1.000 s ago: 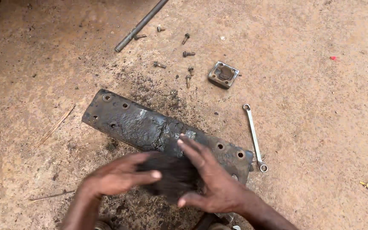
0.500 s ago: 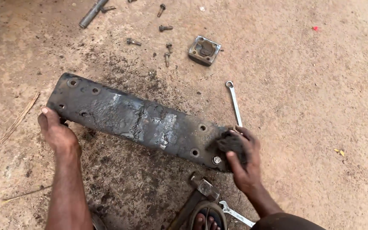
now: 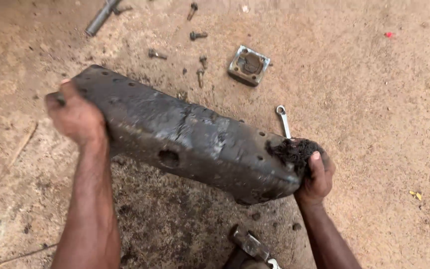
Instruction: Cleaning and disassembling a metal vehicle bracket using a hammer, wrench, and cloth.
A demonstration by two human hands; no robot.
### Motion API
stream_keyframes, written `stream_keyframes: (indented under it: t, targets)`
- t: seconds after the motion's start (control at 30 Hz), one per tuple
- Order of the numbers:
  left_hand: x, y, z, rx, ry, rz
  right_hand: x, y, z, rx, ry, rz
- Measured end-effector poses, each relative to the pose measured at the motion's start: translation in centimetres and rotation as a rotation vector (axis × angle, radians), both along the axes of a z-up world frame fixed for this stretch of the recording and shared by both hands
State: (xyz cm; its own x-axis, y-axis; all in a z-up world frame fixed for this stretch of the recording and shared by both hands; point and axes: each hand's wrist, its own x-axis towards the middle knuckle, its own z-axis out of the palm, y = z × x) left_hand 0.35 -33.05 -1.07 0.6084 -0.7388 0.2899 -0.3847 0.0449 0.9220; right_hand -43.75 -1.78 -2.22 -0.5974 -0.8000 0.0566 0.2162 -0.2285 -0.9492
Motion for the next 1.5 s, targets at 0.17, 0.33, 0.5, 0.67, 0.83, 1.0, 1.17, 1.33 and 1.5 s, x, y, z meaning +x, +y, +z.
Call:
stream_keyframes:
  t: [0.17,0.33,0.5,0.67,0.83,1.0,1.17,1.33,1.5]
  targets:
    - [-11.1,-2.7,14.1,0.767,-0.085,-0.139,-2.7,-8.7,2.1,0.285,0.018,-0.055]
    - [-11.7,-6.7,12.2,0.728,-0.377,-0.218,-7.4,-13.8,-4.9,0.684,0.038,-0.076]
    - [-8.3,-1.3,10.2,0.484,-0.566,-0.272,-4.5,-13.4,-4.4,0.775,-0.081,-0.081]
    - [-5.7,3.4,6.0,0.469,-0.605,-0.310,1.4,-9.2,1.6,0.744,-0.089,0.000]
    - [-5.6,8.9,7.5,0.542,-0.351,-0.255,5.4,-5.0,-2.5,0.724,-0.171,-0.048]
    - [-6.1,13.1,8.1,0.612,-0.146,-0.205,6.7,-1.5,-11.7,0.672,0.332,-0.010]
    - [-8.4,18.8,7.5,0.781,-0.120,-0.393,8.4,-4.2,-6.6,0.657,-0.154,-0.147]
    - [-10.4,24.0,2.7,0.901,-0.248,-0.470,5.3,-3.6,1.3,0.500,-0.133,-0.178]
    - [-10.3,24.1,1.9,0.621,-0.477,-0.456,5.6,-1.9,14.1,0.444,-0.237,-0.047]
